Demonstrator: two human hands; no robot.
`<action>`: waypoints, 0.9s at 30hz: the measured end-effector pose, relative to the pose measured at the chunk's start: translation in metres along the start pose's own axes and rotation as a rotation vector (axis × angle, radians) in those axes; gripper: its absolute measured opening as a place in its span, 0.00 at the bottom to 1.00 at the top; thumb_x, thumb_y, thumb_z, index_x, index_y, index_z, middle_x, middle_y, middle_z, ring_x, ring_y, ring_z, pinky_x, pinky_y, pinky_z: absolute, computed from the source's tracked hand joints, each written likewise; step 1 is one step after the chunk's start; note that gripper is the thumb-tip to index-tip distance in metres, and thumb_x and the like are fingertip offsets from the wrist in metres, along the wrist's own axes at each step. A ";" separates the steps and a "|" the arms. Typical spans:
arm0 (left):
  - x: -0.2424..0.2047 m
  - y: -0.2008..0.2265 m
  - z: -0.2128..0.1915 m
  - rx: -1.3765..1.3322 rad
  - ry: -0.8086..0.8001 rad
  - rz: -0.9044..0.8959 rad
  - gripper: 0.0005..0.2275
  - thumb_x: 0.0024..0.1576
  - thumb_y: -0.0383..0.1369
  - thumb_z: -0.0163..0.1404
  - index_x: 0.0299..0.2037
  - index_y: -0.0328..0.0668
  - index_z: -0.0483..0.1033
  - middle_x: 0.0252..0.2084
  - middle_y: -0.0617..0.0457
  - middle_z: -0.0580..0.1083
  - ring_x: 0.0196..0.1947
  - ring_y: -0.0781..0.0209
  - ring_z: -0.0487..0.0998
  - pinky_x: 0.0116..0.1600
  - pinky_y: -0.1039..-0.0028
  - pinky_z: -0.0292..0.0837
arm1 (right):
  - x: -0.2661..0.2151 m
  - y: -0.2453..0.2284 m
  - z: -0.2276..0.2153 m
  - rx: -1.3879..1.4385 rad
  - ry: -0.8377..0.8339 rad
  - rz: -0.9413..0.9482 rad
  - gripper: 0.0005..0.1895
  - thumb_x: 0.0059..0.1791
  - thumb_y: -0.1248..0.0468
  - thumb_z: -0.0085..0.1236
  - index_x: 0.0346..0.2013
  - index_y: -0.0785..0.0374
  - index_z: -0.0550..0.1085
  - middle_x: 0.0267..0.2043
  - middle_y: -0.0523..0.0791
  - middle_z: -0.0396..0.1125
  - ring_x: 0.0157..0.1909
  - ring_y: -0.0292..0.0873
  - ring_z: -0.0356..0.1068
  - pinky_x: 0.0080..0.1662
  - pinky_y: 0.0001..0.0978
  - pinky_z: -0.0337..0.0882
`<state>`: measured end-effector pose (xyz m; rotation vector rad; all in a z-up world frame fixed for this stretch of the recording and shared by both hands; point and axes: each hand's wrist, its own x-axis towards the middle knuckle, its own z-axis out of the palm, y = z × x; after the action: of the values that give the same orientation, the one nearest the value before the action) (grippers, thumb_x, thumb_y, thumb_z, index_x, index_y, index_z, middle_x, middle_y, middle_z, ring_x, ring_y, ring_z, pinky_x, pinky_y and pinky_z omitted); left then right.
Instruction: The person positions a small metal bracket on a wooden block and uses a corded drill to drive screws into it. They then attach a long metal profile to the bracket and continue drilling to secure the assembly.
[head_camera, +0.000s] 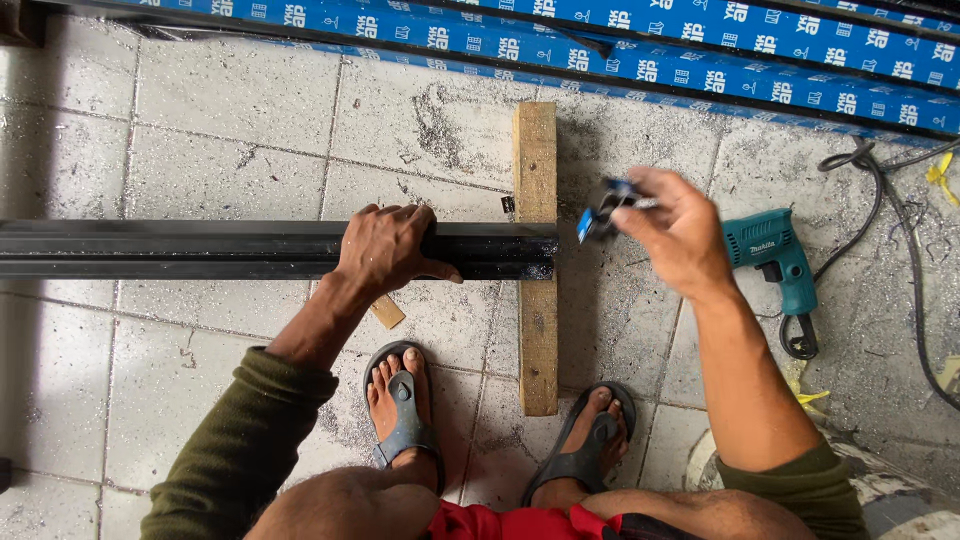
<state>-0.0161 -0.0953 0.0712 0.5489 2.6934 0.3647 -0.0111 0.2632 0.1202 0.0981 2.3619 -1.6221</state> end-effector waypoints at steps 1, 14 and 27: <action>-0.003 -0.001 0.005 0.001 -0.001 0.003 0.36 0.37 0.69 0.59 0.43 0.47 0.76 0.34 0.53 0.81 0.38 0.56 0.83 0.44 0.66 0.75 | 0.000 0.000 0.002 0.001 0.003 0.001 0.28 0.52 0.66 0.62 0.65 0.74 0.65 0.59 0.69 0.64 0.54 0.67 0.71 0.55 0.60 0.72; -0.037 0.004 0.034 0.085 0.401 0.115 0.33 0.41 0.67 0.57 0.43 0.48 0.73 0.32 0.55 0.75 0.35 0.55 0.78 0.43 0.61 0.70 | 0.011 0.049 0.058 0.042 -0.103 -0.156 0.24 0.48 0.71 0.62 0.59 0.70 0.70 0.52 0.60 0.69 0.55 0.60 0.73 0.55 0.51 0.76; -0.047 0.013 0.034 0.066 0.530 0.143 0.30 0.43 0.64 0.58 0.42 0.49 0.72 0.31 0.56 0.71 0.34 0.55 0.75 0.43 0.62 0.67 | 0.006 0.078 0.062 0.235 -0.202 -0.052 0.19 0.53 0.65 0.57 0.58 0.67 0.72 0.50 0.53 0.71 0.55 0.45 0.72 0.57 0.42 0.75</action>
<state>0.0417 -0.0974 0.0584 0.7564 3.1894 0.5232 0.0112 0.2348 0.0271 -0.0785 2.0347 -1.8349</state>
